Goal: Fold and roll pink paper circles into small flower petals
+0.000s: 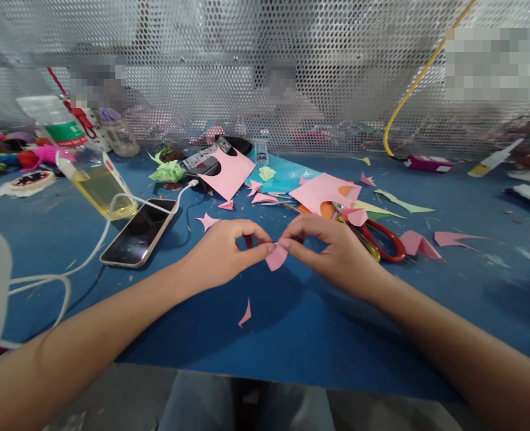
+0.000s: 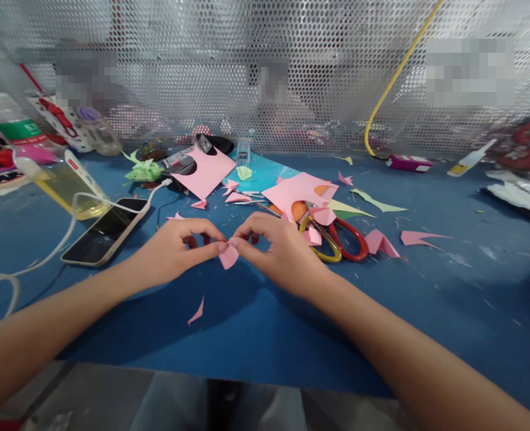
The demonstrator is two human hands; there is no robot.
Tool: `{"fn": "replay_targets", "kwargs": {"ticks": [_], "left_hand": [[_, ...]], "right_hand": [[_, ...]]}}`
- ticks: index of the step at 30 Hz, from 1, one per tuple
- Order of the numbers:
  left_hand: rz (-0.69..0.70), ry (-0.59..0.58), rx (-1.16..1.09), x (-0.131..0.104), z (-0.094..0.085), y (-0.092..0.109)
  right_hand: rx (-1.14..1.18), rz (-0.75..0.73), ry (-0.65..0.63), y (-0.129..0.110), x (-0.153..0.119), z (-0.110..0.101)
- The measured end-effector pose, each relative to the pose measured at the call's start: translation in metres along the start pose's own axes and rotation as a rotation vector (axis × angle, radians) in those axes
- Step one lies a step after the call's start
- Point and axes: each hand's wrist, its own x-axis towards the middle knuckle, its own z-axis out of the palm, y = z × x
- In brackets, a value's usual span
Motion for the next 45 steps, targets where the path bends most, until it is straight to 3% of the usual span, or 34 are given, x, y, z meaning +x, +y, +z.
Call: {"fn": "replay_targets", "kwargs": {"ticks": [5, 11, 30, 39, 45], "left_hand": [[0.017, 0.019, -0.045, -0.0007, 0.0025, -0.0021], [0.211, 0.061, 0.023, -0.0005, 0.0045, -0.0040], [0.332, 0.119, 0.071, -0.0024, 0.0058, -0.0050], [0.335, 0.166, 0.047, -0.0026, 0.0049, -0.0015], [0.243, 0.169, 0.008, -0.0033, 0.0034, -0.0008]], "right_hand": [[0.021, 0.024, 0.027, -0.0022, -0.0001, -0.0013], [0.065, -0.026, 0.002, -0.0005, -0.0008, 0.0008], [0.058, -0.040, -0.018, -0.0012, 0.0007, 0.0026], [0.083, -0.031, 0.046, -0.0039, -0.0008, 0.0008], [0.030, -0.111, 0.064, 0.0009, 0.0005, -0.0006]]}}
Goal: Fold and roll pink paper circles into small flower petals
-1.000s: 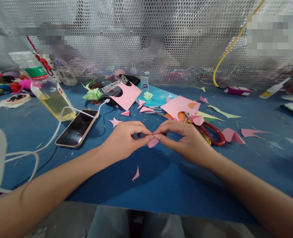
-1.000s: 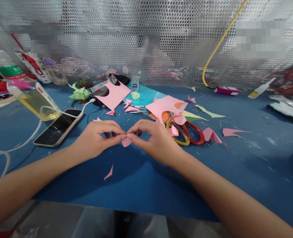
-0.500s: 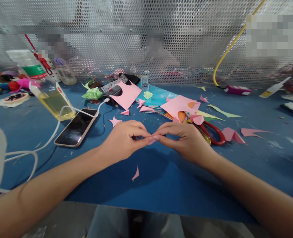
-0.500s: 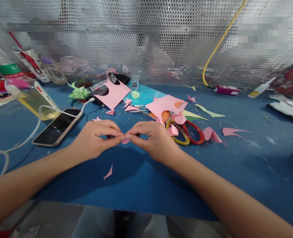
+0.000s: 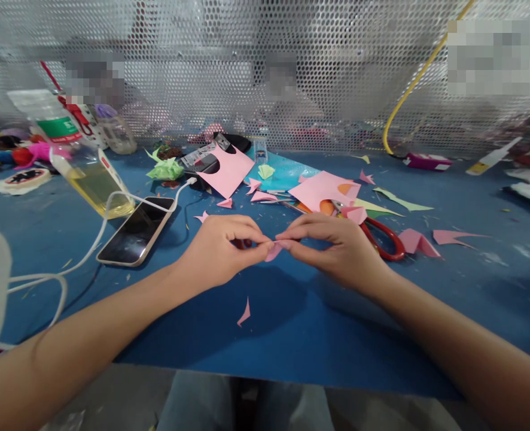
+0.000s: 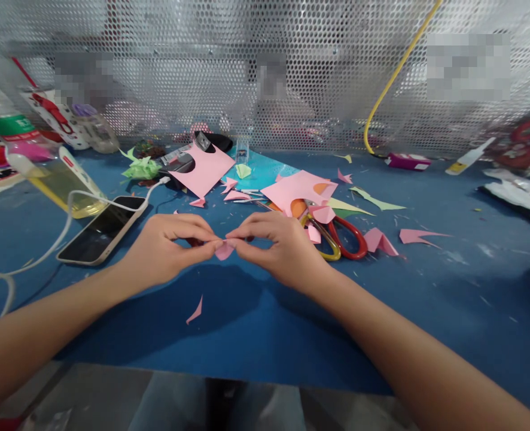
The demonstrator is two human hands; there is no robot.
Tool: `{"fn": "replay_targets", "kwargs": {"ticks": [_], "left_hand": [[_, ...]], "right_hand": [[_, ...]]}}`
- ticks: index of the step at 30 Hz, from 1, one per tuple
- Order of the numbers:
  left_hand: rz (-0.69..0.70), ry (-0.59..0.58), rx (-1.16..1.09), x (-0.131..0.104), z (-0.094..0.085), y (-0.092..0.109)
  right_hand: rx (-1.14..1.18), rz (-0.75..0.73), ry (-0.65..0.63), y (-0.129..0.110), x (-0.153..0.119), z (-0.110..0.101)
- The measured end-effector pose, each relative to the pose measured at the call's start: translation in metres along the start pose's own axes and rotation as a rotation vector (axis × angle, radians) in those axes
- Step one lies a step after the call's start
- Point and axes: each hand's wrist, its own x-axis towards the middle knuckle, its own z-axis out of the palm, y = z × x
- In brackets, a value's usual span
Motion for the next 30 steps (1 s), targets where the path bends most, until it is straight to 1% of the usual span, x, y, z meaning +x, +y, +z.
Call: {"fn": "replay_targets", "kwargs": {"ticks": [4, 9, 11, 13, 16, 20, 22, 26, 28, 30], "left_hand": [[-0.021, -0.013, -0.001, -0.001, -0.001, 0.000], [-0.009, -0.019, -0.022, -0.001, 0.000, 0.000], [0.012, -0.019, -0.034, -0.001, 0.000, 0.001], [0.024, -0.011, -0.042, -0.001, 0.000, 0.001], [0.021, 0.036, -0.049, -0.001, 0.001, 0.000], [-0.004, 0.072, -0.043, -0.002, 0.003, -0.002], [0.044, 0.074, -0.022, -0.003, 0.005, -0.003], [0.222, 0.072, 0.085, -0.004, 0.006, -0.004], [0.260, 0.088, 0.112, -0.004, 0.006, -0.003], [0.254, 0.111, 0.100, -0.004, 0.005, -0.001]], "right_hand": [[-0.023, -0.059, -0.013, 0.001, 0.001, -0.001], [-0.059, -0.086, -0.006, -0.002, 0.002, -0.004], [-0.059, -0.055, -0.004, -0.004, 0.002, -0.003], [-0.024, 0.009, -0.020, -0.005, 0.001, -0.003], [0.031, 0.088, -0.009, -0.004, 0.001, -0.001], [0.022, 0.071, -0.002, -0.002, 0.000, -0.001], [-0.032, 0.020, -0.013, -0.002, -0.001, -0.001], [-0.214, -0.110, -0.004, -0.006, -0.002, 0.000], [-0.241, -0.116, 0.005, -0.008, -0.003, 0.000], [-0.221, -0.090, 0.015, -0.010, -0.004, 0.001]]}}
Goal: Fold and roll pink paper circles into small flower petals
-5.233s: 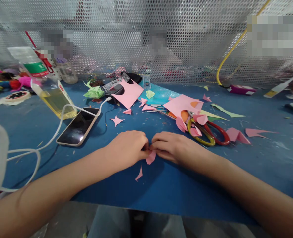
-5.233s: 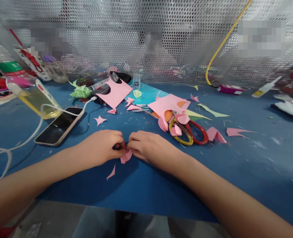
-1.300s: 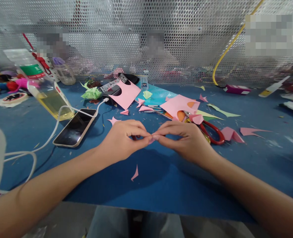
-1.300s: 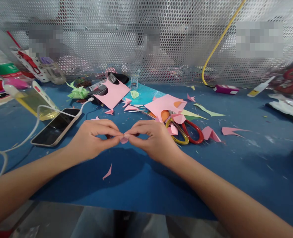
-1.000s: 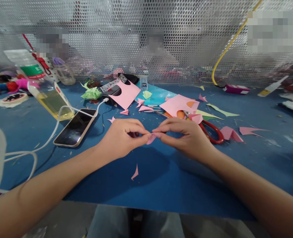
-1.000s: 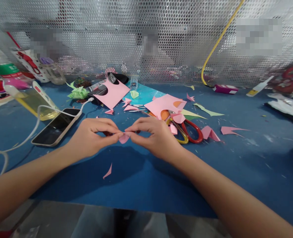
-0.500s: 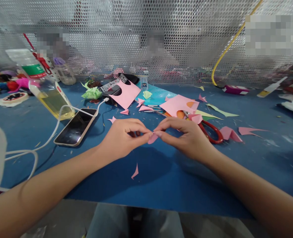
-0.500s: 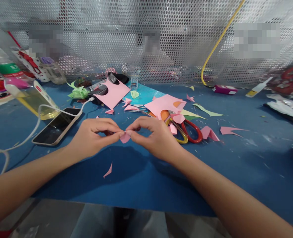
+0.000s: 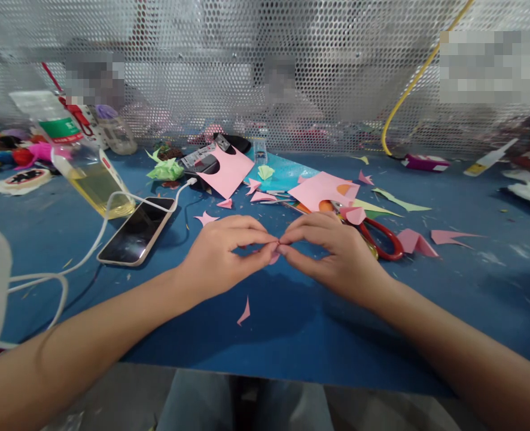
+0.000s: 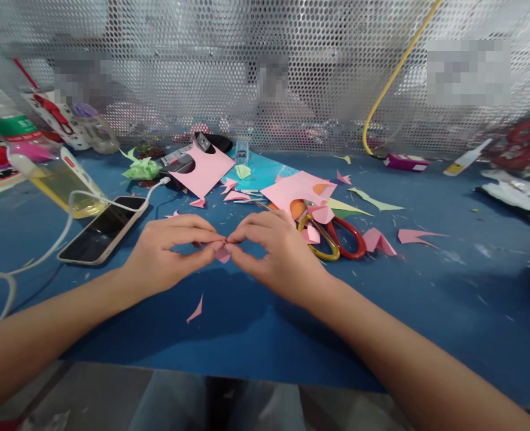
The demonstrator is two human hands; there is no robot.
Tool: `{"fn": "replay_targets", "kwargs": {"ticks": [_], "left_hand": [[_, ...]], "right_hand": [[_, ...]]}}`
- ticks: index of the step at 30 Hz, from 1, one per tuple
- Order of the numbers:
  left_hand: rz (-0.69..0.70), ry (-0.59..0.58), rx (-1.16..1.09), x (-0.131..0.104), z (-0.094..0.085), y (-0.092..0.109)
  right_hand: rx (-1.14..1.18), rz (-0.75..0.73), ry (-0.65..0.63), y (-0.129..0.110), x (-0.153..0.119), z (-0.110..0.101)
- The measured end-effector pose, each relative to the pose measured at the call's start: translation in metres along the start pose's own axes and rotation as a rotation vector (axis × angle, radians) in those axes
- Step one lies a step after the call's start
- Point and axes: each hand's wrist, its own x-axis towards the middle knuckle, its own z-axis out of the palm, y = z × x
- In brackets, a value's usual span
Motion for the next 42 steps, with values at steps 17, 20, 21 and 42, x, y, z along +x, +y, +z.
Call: {"fn": "replay_targets", "kwargs": {"ticks": [17, 20, 21, 42], "left_hand": [[-0.084, 0.009, -0.035, 0.0010, -0.0032, 0.0031], [-0.101, -0.036, -0.035, 0.0015, -0.0034, 0.0040], [-0.113, -0.053, -0.035, 0.0017, -0.0036, 0.0047], [-0.090, -0.042, -0.093, 0.0016, -0.0057, 0.0083]], "right_hand": [[-0.034, -0.035, -0.012, -0.0031, 0.0018, -0.0065], [-0.050, -0.064, -0.028, -0.0033, 0.0017, -0.0065], [-0.054, -0.065, -0.032, -0.0032, 0.0015, -0.0065], [-0.064, -0.100, -0.026, -0.0057, -0.0012, -0.0062]]}}
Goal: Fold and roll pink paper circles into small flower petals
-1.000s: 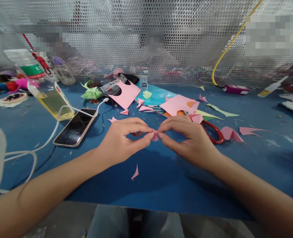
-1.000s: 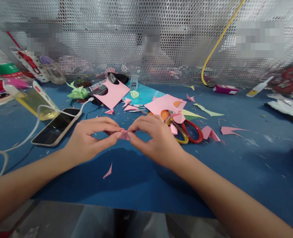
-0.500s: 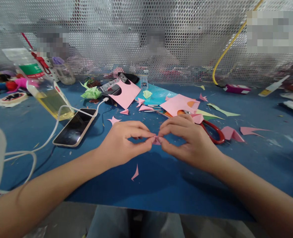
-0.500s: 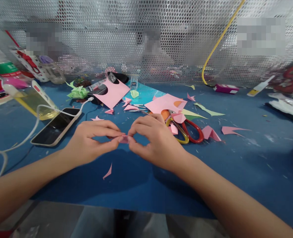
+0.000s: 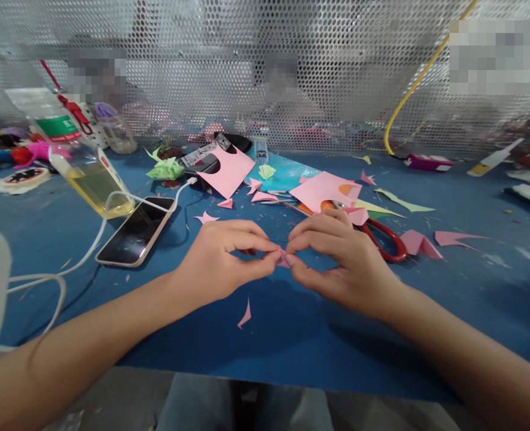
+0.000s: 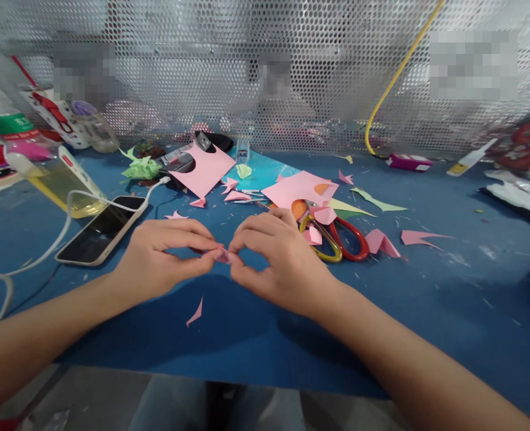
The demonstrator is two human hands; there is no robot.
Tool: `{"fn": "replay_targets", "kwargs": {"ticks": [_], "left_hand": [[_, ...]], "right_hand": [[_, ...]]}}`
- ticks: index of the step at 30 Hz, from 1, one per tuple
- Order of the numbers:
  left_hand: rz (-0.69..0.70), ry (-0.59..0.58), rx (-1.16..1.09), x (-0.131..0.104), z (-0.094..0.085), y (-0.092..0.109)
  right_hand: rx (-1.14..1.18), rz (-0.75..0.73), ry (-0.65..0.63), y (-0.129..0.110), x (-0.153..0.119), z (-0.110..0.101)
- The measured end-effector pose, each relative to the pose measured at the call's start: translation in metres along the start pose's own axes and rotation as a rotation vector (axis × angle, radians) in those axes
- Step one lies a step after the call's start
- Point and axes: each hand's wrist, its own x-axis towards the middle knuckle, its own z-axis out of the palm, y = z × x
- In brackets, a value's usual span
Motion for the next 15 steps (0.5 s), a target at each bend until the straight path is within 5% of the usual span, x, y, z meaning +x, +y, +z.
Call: {"fn": "replay_targets", "kwargs": {"ticks": [15], "left_hand": [[-0.107, -0.040, -0.099, -0.0001, -0.0023, 0.0030]], "right_hand": [[-0.009, -0.015, 0.095, -0.0014, -0.0002, -0.0002]]}}
